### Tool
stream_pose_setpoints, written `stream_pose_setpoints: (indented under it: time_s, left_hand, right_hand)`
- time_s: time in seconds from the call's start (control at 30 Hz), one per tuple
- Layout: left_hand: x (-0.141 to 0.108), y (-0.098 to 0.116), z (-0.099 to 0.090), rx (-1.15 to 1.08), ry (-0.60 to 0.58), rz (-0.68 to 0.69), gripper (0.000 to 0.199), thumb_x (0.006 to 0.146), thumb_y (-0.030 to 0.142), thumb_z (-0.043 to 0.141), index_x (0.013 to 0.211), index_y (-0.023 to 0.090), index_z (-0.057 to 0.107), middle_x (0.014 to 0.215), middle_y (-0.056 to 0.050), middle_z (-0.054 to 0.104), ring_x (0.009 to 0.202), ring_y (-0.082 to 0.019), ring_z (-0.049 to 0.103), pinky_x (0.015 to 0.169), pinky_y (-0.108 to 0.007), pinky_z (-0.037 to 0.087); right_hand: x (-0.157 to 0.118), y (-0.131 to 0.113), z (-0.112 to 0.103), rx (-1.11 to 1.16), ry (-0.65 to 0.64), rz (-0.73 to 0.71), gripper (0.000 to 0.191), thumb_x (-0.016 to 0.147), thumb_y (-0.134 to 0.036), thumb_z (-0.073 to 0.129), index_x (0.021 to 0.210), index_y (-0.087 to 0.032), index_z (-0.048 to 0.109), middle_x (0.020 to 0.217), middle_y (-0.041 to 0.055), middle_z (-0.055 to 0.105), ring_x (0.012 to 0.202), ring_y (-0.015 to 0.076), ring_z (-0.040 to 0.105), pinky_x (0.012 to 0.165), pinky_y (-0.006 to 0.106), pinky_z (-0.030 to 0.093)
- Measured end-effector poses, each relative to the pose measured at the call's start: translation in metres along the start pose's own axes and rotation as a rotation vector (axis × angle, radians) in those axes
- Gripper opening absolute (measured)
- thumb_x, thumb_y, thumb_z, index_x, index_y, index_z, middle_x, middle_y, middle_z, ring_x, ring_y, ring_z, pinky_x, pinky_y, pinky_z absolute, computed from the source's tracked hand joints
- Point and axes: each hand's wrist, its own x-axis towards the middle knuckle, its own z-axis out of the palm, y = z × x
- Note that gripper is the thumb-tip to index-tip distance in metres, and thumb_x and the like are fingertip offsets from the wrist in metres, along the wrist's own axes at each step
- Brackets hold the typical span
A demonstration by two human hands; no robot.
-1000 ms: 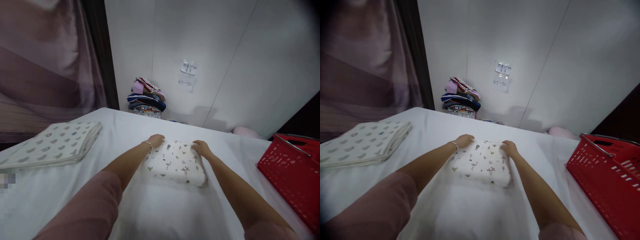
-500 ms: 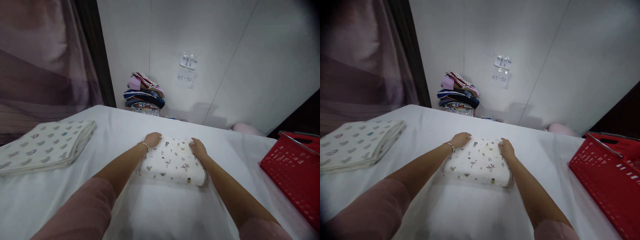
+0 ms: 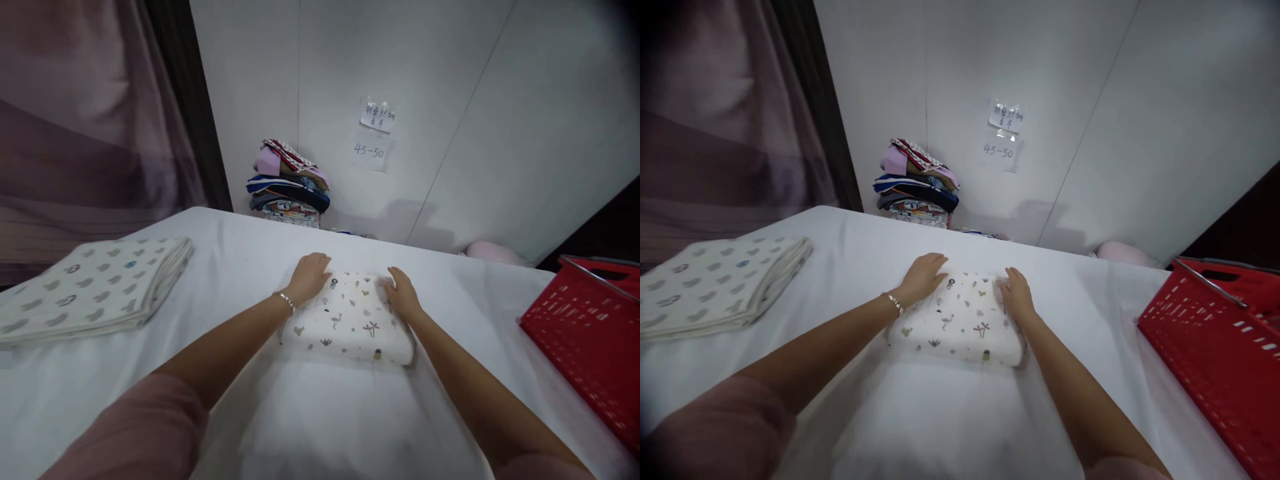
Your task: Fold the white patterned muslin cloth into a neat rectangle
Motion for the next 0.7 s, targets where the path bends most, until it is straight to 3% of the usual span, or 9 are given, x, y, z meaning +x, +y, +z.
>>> stream_pose_setpoints:
  time_s: [0.1,0.2,0.33,0.47,0.6,0.7]
  left_hand:
    - [-0.014,0.004,0.011,-0.024,-0.054,0.152,0.047,0.088,0.044,0.04,0.128,0.019,0.043,0.139,-0.008,0.039,0.131,-0.023,0.027,0.108,-0.041,0.019]
    - [-0.02,0.0,0.025,-0.033,-0.13,0.037,0.055,0.087,0.051,0.036,0.129,0.016,0.041,0.141,-0.011,0.036,0.131,-0.025,0.027,0.107,-0.043,0.02]
    - [-0.018,-0.001,0.03,-0.057,-0.126,0.023,0.056,0.087,0.052,0.035,0.13,0.017,0.04,0.142,-0.01,0.035,0.132,-0.023,0.025,0.109,-0.041,0.015]
    - [-0.018,-0.002,0.021,-0.148,-0.147,-0.006,0.055,0.086,0.051,0.038,0.13,0.019,0.04,0.144,-0.009,0.032,0.134,-0.023,0.023,0.11,-0.04,0.015]
    - [-0.034,-0.012,0.006,-0.24,0.002,-0.275,0.052,0.087,0.046,0.037,0.129,0.015,0.042,0.141,-0.011,0.035,0.132,-0.023,0.027,0.107,-0.035,0.023]
    - [-0.055,-0.019,-0.005,-0.32,-0.022,-0.548,0.055,0.084,0.047,0.042,0.127,0.013,0.042,0.129,-0.014,0.049,0.115,-0.024,0.048,0.094,-0.032,0.038]
  right_hand:
    - [-0.014,-0.009,0.0,-0.082,-0.212,-0.122,0.058,0.088,-0.046,0.037,0.138,-0.018,0.033,0.147,0.0084,0.026,0.136,0.0226,0.017,0.109,0.045,0.015]
    - [-0.021,-0.015,0.004,-0.151,-0.397,-0.06,0.062,0.089,-0.053,0.03,0.141,-0.02,0.026,0.149,0.0064,0.017,0.137,0.023,0.01,0.108,0.051,0.012]
    - [-0.019,-0.019,0.005,-0.155,-0.425,-0.03,0.062,0.09,-0.053,0.027,0.142,-0.021,0.022,0.15,0.0057,0.012,0.138,0.0219,0.005,0.108,0.051,0.01]
    - [-0.019,-0.019,-0.002,-0.096,-0.385,-0.031,0.059,0.089,-0.049,0.034,0.14,-0.02,0.03,0.15,0.0088,0.015,0.137,0.0244,0.007,0.107,0.051,0.012]
    - [-0.041,-0.012,-0.013,0.04,-0.191,0.072,0.061,0.086,-0.046,0.039,0.138,-0.014,0.034,0.148,0.0114,0.021,0.136,0.0241,0.015,0.108,0.042,0.021]
    - [-0.067,-0.01,-0.02,0.184,-0.219,0.248,0.065,0.082,-0.051,0.042,0.137,-0.018,0.035,0.142,0.0099,0.035,0.128,0.0252,0.035,0.104,0.039,0.032]
